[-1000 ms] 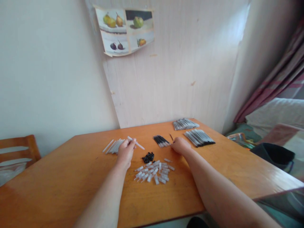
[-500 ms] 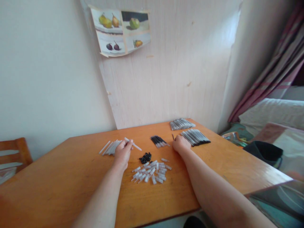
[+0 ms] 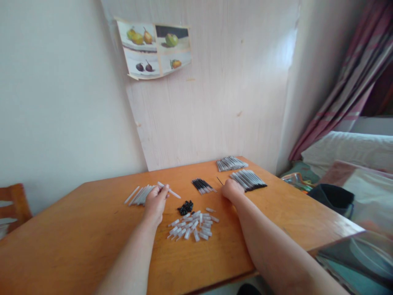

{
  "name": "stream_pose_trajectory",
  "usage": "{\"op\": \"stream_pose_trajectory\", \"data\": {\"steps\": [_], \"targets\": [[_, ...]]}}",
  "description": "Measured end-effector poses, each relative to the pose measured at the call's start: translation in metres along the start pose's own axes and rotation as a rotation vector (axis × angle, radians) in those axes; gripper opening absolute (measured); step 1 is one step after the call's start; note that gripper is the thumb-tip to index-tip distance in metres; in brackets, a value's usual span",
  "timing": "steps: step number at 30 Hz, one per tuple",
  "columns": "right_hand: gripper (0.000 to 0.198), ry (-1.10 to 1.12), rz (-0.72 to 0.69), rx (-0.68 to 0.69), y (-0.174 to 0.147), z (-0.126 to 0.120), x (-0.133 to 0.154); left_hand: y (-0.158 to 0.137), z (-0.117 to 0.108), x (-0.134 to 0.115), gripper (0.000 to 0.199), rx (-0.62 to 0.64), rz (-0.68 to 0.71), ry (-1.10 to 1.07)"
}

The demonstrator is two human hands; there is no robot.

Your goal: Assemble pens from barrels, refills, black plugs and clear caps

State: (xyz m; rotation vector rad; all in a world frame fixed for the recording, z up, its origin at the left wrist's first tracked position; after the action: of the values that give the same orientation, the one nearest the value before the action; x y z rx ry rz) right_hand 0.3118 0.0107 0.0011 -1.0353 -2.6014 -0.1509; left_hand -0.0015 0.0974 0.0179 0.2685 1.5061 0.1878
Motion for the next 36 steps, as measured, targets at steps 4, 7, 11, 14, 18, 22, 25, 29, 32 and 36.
{"op": "stream_pose_trajectory", "data": {"steps": [4,7,11,14,18,22,25,29,32,36], "targets": [[0.04,-0.006,-0.011,0.012,0.0001,-0.0005,0.0004,-0.0009,0.0001,-0.0007,0.048,0.005,-0.004,-0.001],[0.04,-0.014,-0.022,0.018,-0.0003,-0.0002,0.0012,-0.0012,0.0005,-0.001,0.047,0.01,0.001,-0.006],[0.041,-0.028,-0.035,0.026,-0.0008,0.0004,0.0016,-0.0023,0.0007,-0.0031,0.046,0.011,0.014,-0.009],[0.041,-0.039,-0.042,0.037,-0.0002,0.0005,0.0012,-0.0033,0.0006,-0.0047,0.045,0.001,0.008,-0.007],[0.038,-0.055,-0.057,0.048,0.0005,0.001,0.001,-0.0024,0.001,-0.0038,0.044,0.004,-0.001,0.004],[0.038,-0.068,-0.074,0.05,0.0004,0.0018,0.0007,-0.0001,0.0009,-0.0013,0.043,0.007,0.008,0.007],[0.038,-0.078,-0.078,0.051,0.0014,0.0023,-0.0004,0.0001,0.001,-0.0013,0.044,0.003,0.008,-0.012],[0.039,-0.088,-0.076,0.054,0.0037,0.0027,-0.0018,-0.0004,0.0021,-0.0028,0.043,-0.002,0.009,-0.039],[0.037,-0.091,-0.081,0.056,0.0048,0.0036,-0.0027,0.0001,0.0027,-0.0026,0.042,0.001,0.024,-0.043],[0.036,-0.085,-0.092,0.049,0.0062,0.0059,-0.0045,0.0009,0.0036,-0.0006,0.04,0.023,0.043,-0.036]]}}
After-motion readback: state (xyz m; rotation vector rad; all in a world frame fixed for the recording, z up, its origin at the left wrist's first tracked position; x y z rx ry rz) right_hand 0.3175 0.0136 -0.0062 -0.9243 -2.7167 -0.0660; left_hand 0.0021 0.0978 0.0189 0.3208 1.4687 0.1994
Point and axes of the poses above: each hand's wrist, its own y-axis towards the middle knuckle, its own z-axis out of the palm, x = y × z, the point moved 5 cm from there along y, towards the middle knuckle, and after that the axes turned 2 degrees about -y, right-handed, at the moved point
